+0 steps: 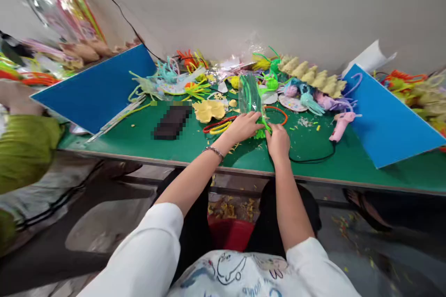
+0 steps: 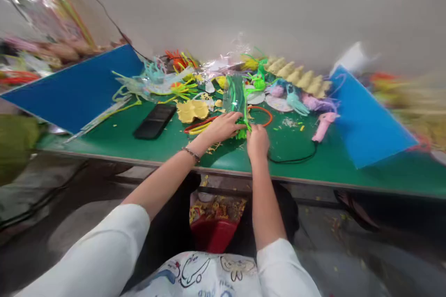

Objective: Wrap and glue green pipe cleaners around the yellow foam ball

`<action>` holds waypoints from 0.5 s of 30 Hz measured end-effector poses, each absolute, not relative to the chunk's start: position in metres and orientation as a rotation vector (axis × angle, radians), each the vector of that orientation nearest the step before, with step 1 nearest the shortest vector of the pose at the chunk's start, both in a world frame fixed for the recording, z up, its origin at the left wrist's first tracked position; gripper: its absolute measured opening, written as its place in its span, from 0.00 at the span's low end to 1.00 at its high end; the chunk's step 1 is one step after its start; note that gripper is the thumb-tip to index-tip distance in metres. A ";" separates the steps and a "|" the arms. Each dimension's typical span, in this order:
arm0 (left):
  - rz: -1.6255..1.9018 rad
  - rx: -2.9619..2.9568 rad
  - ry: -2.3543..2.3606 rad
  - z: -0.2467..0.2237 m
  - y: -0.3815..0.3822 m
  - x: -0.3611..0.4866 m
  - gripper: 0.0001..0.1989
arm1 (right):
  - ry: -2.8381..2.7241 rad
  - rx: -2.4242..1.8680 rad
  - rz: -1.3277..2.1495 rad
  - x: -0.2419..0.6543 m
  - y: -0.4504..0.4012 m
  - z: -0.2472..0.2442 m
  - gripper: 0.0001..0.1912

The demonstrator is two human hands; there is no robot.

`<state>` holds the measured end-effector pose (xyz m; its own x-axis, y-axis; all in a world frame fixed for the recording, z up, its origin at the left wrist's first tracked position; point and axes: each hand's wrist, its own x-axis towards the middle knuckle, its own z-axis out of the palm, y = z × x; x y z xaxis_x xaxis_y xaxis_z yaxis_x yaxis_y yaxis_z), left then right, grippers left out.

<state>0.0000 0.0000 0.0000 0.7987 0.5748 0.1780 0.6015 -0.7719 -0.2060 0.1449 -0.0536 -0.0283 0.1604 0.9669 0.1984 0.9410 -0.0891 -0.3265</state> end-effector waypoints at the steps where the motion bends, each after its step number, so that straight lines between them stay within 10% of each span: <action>1: -0.151 -2.739 -0.903 0.000 0.000 0.000 0.19 | -1.818 -2.076 0.099 0.144 -0.053 -0.029 0.21; 15: -0.140 -2.779 -0.891 0.000 -0.001 0.001 0.17 | -1.705 -2.102 0.185 0.145 -0.057 -0.018 0.15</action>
